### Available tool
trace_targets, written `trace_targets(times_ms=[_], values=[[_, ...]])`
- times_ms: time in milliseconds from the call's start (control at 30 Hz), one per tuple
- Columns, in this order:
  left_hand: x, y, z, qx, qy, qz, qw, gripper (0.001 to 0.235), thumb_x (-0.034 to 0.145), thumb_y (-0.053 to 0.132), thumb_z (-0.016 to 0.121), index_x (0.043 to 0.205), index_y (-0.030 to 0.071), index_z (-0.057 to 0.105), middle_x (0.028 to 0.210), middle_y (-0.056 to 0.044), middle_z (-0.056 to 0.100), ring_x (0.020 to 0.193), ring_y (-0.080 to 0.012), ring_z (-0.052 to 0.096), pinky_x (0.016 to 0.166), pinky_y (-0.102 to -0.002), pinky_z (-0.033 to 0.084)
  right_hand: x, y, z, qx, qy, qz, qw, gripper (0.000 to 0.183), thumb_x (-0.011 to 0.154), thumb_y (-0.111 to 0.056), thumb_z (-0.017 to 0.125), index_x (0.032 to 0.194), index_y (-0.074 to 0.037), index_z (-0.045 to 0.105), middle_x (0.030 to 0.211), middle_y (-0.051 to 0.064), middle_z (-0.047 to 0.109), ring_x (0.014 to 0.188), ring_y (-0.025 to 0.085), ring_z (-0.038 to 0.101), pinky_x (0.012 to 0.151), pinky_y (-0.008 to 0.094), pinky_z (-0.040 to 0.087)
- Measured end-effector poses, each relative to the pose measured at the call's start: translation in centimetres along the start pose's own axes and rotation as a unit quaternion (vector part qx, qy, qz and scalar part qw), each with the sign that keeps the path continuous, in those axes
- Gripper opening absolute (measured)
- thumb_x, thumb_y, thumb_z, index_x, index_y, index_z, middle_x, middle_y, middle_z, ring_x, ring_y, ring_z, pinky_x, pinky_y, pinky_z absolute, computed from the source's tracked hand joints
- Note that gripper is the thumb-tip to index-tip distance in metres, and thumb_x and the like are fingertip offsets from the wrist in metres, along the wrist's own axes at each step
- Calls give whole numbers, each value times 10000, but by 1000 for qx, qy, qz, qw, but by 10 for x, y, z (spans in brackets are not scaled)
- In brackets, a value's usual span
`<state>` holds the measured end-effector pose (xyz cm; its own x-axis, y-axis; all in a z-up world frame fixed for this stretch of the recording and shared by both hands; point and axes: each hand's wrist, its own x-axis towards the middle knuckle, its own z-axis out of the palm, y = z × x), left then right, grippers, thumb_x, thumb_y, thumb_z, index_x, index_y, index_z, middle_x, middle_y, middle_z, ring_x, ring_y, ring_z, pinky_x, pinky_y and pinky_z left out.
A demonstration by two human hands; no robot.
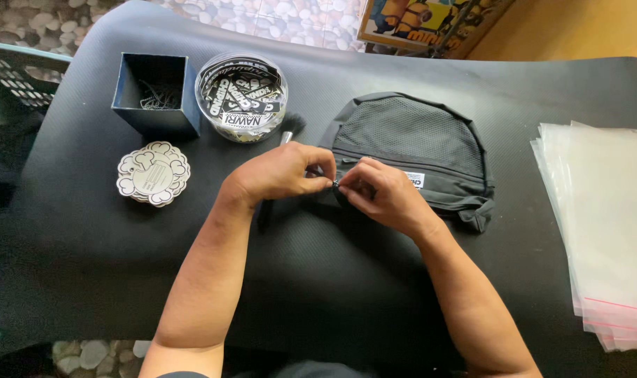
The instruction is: The person attaches a bear-shaped tag to a black bag using a safety pin, then uses a brush to clean the bag's surface. Finally, they place the bag into a clear plastic bag.
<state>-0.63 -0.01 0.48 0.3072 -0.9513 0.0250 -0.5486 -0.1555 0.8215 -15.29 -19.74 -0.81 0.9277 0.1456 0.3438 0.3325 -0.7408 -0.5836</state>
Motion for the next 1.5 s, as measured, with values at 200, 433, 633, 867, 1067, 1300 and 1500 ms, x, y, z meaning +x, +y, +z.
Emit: trace_targets(times_ms=[200, 433, 633, 867, 1067, 1300, 1500], values=[[5, -2, 3, 5, -2, -8, 1000, 93, 867, 188, 699, 937, 128, 687, 856, -75, 746, 843, -248, 734, 787, -385, 573, -2, 3, 2, -12, -2, 9, 1000, 190, 831, -137, 760, 1001, -161, 679, 847, 58, 639, 719, 317, 698, 642, 421, 552], [6, -3, 10, 12, -11, -2, 1000, 137, 896, 176, 678, 1004, 99, 643, 911, -140, 737, 911, -352, 720, 804, -448, 558, -2, 7, 5, -21, 3, 19, 1000, 181, 854, -161, 765, 1005, -153, 666, 860, 65, 636, 757, 328, 704, 648, 435, 549], [3, 11, 2, 1, -3, 7, 1000, 159, 914, 185, 677, 1045, 108, 632, 947, -151, 736, 955, -359, 716, 838, -453, 557, 0, 3, -4, -20, 18, 7, 1000, 173, 870, -163, 767, 1022, -157, 684, 872, 73, 633, 756, 326, 693, 634, 443, 537], [5, 3, 3, 5, 41, 35, 999, 158, 901, 89, 654, 1058, 100, 632, 944, -132, 713, 960, -323, 704, 854, -426, 554, -3, 12, -12, 13, 29, -3, 999, 155, 901, -103, 733, 1052, -136, 718, 930, 75, 652, 753, 305, 676, 656, 390, 540], [4, -9, 7, 115, 78, 53, 989, 172, 892, 74, 653, 1049, 104, 590, 933, -122, 651, 975, -349, 667, 836, -456, 551, -3, 18, -11, 27, 22, -10, 999, 188, 889, -61, 685, 1063, -120, 723, 954, 99, 649, 752, 336, 661, 654, 413, 534], [6, 0, 4, 186, 115, 122, 968, 134, 895, 77, 658, 977, 153, 583, 894, -53, 617, 943, -302, 643, 831, -418, 534, -5, 26, -9, 2, 27, -7, 1000, 181, 879, -82, 715, 1055, -123, 721, 944, 98, 647, 776, 336, 670, 665, 417, 539], [3, 20, 11, 70, 120, 130, 982, 119, 945, 65, 616, 1036, 139, 593, 939, -85, 648, 959, -320, 668, 815, -425, 550, -3, 28, -14, 20, 38, 11, 999, 170, 929, -70, 671, 1076, -124, 734, 977, 90, 651, 766, 295, 649, 661, 377, 529]])
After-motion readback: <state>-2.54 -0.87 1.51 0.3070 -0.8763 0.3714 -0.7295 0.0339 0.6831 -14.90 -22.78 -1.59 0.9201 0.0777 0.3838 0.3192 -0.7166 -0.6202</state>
